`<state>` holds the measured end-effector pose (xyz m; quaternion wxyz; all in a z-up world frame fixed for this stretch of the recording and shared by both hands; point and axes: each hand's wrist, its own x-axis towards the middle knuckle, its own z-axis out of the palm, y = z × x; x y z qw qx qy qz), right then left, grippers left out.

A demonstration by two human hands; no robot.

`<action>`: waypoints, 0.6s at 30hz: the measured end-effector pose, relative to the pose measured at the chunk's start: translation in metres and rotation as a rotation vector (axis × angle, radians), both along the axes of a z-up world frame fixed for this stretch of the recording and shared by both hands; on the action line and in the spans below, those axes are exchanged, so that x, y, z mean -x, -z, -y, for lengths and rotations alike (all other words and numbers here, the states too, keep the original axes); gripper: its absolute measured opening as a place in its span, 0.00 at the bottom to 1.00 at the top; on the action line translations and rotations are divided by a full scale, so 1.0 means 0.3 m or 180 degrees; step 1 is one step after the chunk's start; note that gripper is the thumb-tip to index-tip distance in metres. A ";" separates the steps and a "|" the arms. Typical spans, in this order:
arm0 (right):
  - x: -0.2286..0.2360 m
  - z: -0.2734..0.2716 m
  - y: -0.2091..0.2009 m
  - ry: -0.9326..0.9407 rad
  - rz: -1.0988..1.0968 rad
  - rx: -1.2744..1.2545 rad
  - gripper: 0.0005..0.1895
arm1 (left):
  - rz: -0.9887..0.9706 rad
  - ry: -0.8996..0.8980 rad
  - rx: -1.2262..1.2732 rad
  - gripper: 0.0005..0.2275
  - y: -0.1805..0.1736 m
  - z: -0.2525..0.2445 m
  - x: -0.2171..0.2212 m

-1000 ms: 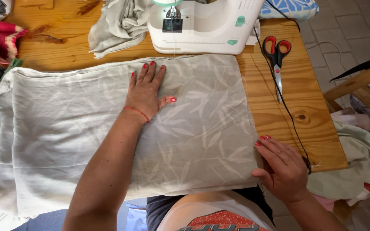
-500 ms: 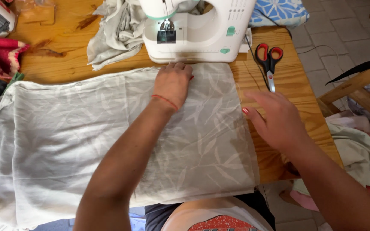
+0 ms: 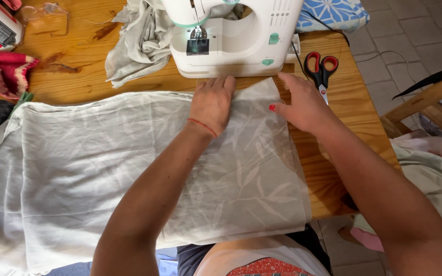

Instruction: Smoothing, aligning, and folding a piece of fabric on a workbench in preparation for sewing.

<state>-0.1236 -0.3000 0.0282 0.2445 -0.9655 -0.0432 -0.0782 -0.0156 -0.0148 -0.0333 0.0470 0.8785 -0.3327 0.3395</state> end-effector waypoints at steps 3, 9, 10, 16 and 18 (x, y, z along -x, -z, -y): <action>-0.004 -0.029 -0.010 0.0049 -0.0534 -0.0533 0.52 | -0.0549 0.0441 0.0149 0.09 -0.079 -0.042 0.124; 0.074 -0.067 -0.002 -0.0201 -0.0833 -0.0632 0.41 | -0.1930 0.0642 -0.0020 0.25 -0.075 -0.052 0.186; 0.085 -0.076 -0.010 -0.0226 -0.0761 -0.0629 0.41 | -0.1775 0.0638 0.0054 0.19 -0.063 -0.041 0.182; 0.106 -0.070 0.050 -0.0381 -0.0208 -0.0676 0.39 | -0.1496 0.0691 0.0215 0.11 -0.011 0.043 0.149; 0.109 -0.080 0.054 -0.0354 -0.0129 -0.0709 0.38 | -0.1418 0.0685 0.0231 0.09 0.001 0.069 0.136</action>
